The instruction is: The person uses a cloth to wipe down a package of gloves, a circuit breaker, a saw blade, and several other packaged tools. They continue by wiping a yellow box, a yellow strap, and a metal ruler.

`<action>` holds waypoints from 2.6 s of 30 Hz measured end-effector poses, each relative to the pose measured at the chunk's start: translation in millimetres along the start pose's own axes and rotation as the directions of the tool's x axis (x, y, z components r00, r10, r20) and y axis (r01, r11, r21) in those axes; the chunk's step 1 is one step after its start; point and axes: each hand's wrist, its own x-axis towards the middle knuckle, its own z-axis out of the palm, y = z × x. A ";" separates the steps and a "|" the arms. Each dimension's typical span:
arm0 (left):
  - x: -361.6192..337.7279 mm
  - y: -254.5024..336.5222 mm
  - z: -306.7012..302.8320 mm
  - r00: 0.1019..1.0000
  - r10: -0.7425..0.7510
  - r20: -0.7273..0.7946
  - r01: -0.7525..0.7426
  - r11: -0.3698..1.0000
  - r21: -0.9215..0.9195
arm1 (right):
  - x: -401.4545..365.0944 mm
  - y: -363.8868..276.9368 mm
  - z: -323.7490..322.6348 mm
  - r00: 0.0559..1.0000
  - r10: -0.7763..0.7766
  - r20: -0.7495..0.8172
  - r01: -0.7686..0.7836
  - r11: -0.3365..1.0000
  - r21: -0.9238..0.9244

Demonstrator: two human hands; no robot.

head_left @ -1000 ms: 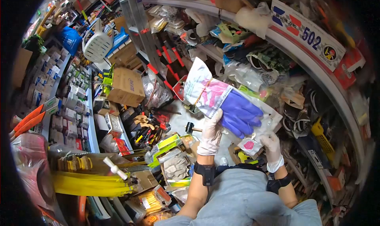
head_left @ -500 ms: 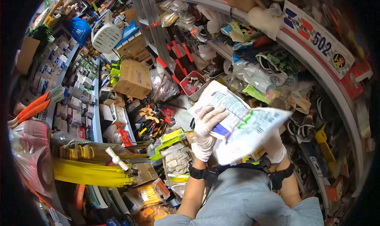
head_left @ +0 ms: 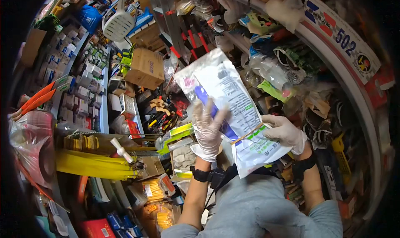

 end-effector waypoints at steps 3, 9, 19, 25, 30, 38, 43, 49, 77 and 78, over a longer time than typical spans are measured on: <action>-3.9 7.4 0.7 0.950 -0.311 -0.038 0.306 0.946 -0.106 | 8.0 12.8 -3.6 0.997 -0.064 -0.034 0.065 0.998 0.026; -36.4 15.5 1.7 0.312 -0.606 0.732 0.732 -0.338 -0.592 | 22.0 24.8 -10.8 0.988 -0.152 -0.034 0.153 0.988 0.030; -38.6 35.6 -14.7 0.544 -0.400 0.738 0.695 -0.278 -0.663 | 30.4 32.8 -16.2 0.968 -0.238 -0.077 0.235 0.971 -0.043; -36.0 30.1 -21.6 0.545 -0.243 0.802 0.752 -0.281 -0.596 | 49.9 16.4 5.7 0.951 -0.276 -0.143 0.293 0.949 0.115; -37.0 20.9 -30.6 0.373 -0.304 0.877 0.908 -0.077 -0.413 | 72.1 17.5 16.5 0.888 -0.318 -0.333 0.404 0.885 0.232; -64.0 13.7 -21.4 0.410 -0.489 0.770 0.874 -0.031 -0.485 | 91.2 19.4 18.1 0.864 -0.362 -0.351 0.437 0.885 0.163; -68.6 7.9 -22.4 0.404 -0.544 0.735 0.902 0.100 -0.421 | 93.5 29.7 14.2 0.862 -0.399 -0.313 0.464 0.869 0.170; -78.3 3.9 -19.6 0.353 -0.557 0.752 0.923 0.076 -0.377 | 93.8 35.3 16.1 0.875 -0.358 -0.327 0.443 0.864 0.239; -39.0 -35.7 -2.4 0.509 -0.500 0.700 0.734 -0.172 -0.657 | 101.7 31.6 38.9 0.919 -0.364 -0.149 0.385 0.912 0.145; -31.9 -26.0 -5.0 0.510 -0.499 0.701 0.734 -0.172 -0.657 | 108.0 37.5 24.5 0.905 -0.387 -0.175 0.387 0.921 -0.040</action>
